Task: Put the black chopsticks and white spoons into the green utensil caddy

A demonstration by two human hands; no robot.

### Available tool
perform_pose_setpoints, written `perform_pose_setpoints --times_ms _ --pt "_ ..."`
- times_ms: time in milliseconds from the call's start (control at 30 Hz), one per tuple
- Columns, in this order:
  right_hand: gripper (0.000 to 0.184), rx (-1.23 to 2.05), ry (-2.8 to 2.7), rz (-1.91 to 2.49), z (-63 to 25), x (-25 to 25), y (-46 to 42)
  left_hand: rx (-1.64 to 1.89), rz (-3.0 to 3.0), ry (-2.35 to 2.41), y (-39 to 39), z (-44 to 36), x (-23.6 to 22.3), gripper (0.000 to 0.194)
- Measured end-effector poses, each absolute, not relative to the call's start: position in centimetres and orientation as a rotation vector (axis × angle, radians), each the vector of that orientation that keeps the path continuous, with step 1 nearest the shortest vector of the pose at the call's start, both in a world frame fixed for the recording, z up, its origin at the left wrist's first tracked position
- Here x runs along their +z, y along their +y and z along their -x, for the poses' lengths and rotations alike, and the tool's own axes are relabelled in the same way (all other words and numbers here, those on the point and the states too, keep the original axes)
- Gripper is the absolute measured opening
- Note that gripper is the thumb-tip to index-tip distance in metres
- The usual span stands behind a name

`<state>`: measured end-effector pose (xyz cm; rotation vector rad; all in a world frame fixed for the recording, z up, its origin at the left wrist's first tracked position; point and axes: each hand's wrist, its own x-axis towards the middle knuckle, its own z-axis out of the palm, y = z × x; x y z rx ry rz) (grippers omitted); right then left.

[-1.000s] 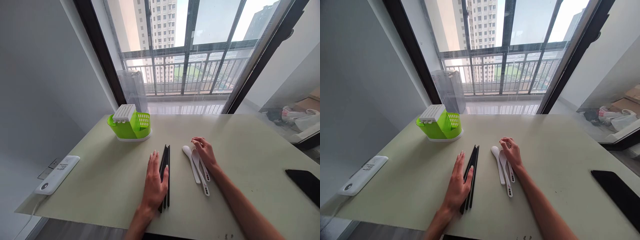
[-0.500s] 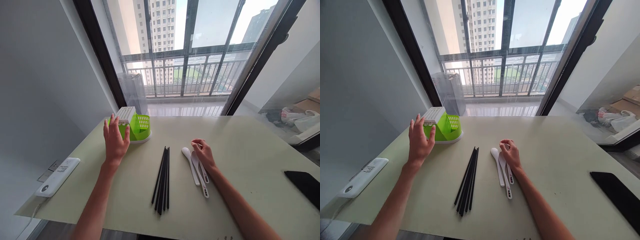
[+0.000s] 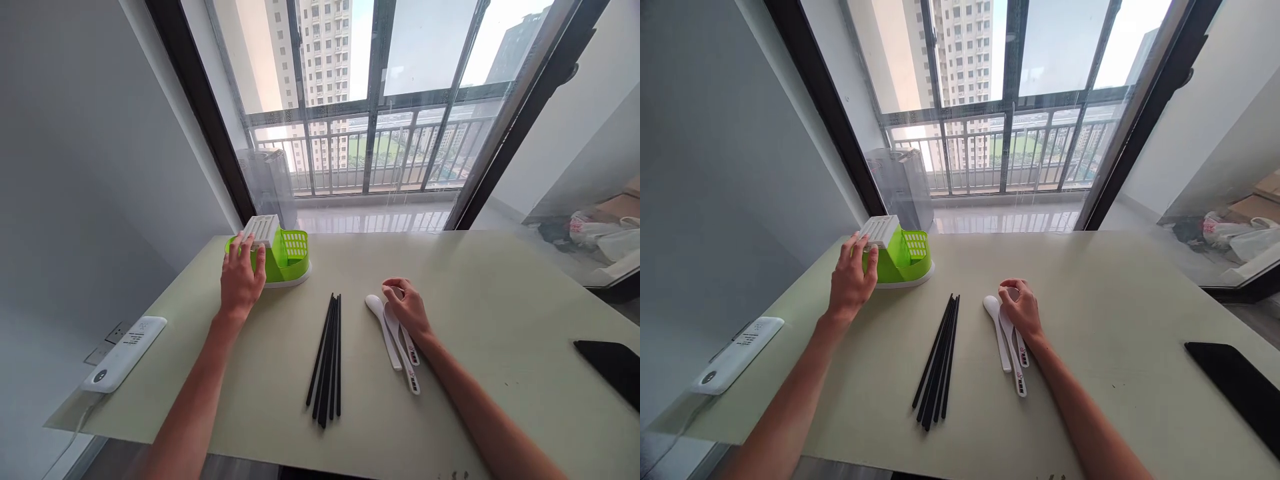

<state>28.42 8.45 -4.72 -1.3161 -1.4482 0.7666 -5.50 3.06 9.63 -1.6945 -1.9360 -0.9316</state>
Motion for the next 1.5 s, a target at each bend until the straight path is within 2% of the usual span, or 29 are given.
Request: perform_pose_setpoints --times_ms 633,1033,1500 --pt "0.037 0.761 -1.470 1.347 -28.3 -4.8 8.6 -0.655 1.860 -1.977 6.2 -5.2 9.8 0.070" --pt "0.038 0.715 -1.496 1.346 -28.1 -5.5 9.1 -0.613 1.990 -1.946 6.9 -9.9 9.9 0.068" --pt "0.032 0.665 -1.480 1.333 -28.0 -5.8 9.1 -0.632 2.138 -1.874 6.6 -13.3 9.6 0.069"
